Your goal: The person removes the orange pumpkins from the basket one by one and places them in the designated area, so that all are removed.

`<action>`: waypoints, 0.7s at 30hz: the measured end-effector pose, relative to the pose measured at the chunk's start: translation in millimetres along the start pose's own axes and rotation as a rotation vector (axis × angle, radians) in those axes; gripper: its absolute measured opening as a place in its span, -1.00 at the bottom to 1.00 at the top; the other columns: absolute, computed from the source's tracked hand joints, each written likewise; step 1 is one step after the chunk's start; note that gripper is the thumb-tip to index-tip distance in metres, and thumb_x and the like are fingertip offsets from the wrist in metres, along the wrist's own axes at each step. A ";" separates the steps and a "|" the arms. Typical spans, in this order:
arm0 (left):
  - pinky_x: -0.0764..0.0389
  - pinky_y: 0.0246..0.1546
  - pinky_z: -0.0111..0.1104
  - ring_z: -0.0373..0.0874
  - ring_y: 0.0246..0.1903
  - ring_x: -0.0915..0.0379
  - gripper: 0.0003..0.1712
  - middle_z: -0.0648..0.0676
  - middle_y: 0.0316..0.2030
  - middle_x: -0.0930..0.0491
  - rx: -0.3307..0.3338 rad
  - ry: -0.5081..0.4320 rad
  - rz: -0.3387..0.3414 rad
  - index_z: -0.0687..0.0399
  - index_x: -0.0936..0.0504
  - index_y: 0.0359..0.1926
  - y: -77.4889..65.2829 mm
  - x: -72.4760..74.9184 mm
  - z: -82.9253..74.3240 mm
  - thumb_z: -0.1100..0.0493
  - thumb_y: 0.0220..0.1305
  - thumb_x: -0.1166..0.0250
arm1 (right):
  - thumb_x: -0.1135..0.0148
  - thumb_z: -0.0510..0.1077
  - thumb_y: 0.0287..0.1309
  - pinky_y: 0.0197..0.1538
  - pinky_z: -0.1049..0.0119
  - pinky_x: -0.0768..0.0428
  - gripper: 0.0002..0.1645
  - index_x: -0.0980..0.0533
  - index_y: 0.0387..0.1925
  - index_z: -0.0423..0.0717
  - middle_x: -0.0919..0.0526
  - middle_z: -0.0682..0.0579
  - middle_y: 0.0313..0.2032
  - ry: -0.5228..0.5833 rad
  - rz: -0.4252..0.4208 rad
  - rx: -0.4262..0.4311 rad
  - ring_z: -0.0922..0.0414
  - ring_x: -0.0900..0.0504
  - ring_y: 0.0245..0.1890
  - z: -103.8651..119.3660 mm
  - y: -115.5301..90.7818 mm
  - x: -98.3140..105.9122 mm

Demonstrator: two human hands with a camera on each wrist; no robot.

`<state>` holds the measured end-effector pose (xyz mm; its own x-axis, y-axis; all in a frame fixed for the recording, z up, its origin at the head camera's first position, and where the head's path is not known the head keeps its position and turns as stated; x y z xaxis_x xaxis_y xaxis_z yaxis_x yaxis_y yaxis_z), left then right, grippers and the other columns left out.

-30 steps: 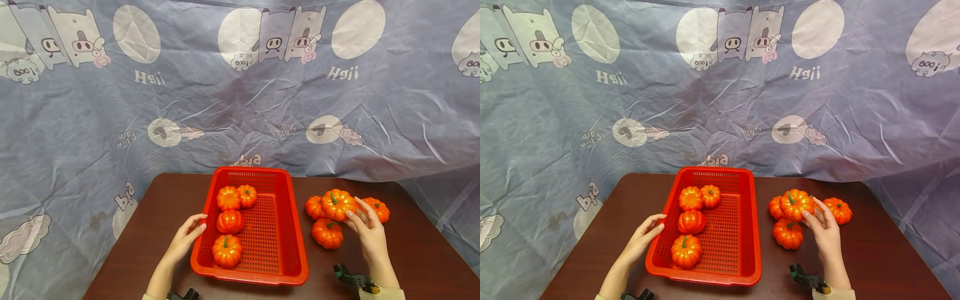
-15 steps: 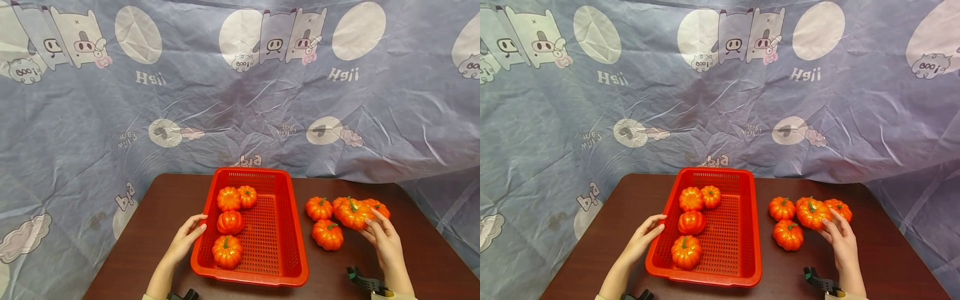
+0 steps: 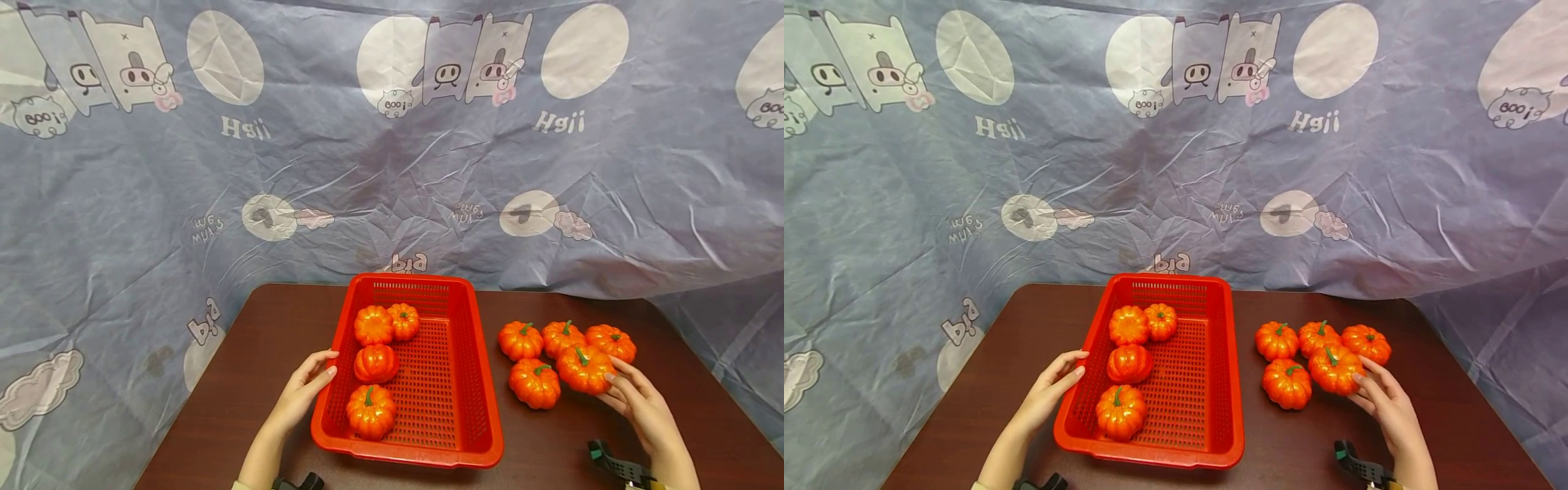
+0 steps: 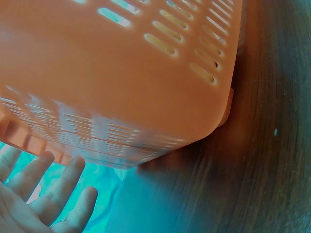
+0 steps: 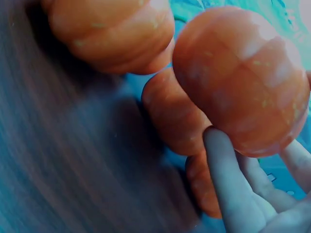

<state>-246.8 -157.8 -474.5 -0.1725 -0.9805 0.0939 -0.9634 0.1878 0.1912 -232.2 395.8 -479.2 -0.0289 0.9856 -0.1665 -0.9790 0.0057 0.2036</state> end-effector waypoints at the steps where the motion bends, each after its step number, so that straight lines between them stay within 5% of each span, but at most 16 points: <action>1: -0.32 0.08 -0.52 0.07 0.28 -0.12 -0.63 0.21 0.22 -0.33 0.001 0.000 0.000 0.22 -0.42 0.14 0.0 0.0 0.1 0.23 0.34 -0.13 | 0.14 -0.37 0.36 -0.22 0.41 -0.59 -0.55 -0.41 0.06 0.20 -0.51 0.26 -0.11 -0.010 0.008 -0.015 0.27 -0.62 -0.21 -1.8 -0.3 1.1; 9: -0.32 0.08 -0.52 0.07 0.27 -0.14 -0.63 0.20 0.21 -0.34 0.006 0.005 -0.005 0.20 -0.43 0.14 0.0 0.3 0.2 0.22 0.34 -0.14 | 0.15 -0.32 0.39 -0.21 0.38 -0.60 -0.57 -0.41 0.06 0.24 -0.51 0.35 -0.07 -0.033 0.039 -0.072 0.29 -0.61 -0.18 -11.0 -2.3 8.6; 21: -0.32 0.08 -0.51 0.05 0.27 -0.15 -0.62 0.19 0.21 -0.34 0.007 0.006 0.000 0.20 -0.42 0.14 -0.1 0.0 0.6 0.22 0.34 -0.14 | 0.04 -0.19 0.38 -0.25 0.41 -0.60 -0.67 -0.41 -0.04 0.38 -0.48 0.47 -0.17 -0.176 -0.028 -0.193 0.36 -0.58 -0.25 -29.2 -5.7 23.2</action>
<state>-246.9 -157.9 -475.2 -0.1708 -0.9802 0.1001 -0.9649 0.1870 0.1844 -233.2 413.7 -512.4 0.0182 0.9998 0.0041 -0.9998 0.0181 0.0105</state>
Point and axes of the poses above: each hand's wrist, its own y-axis towards the middle knuckle, its own x-axis out of the back of the hand, z = x × y, the point moved 6 cm from there along y, towards the middle knuckle
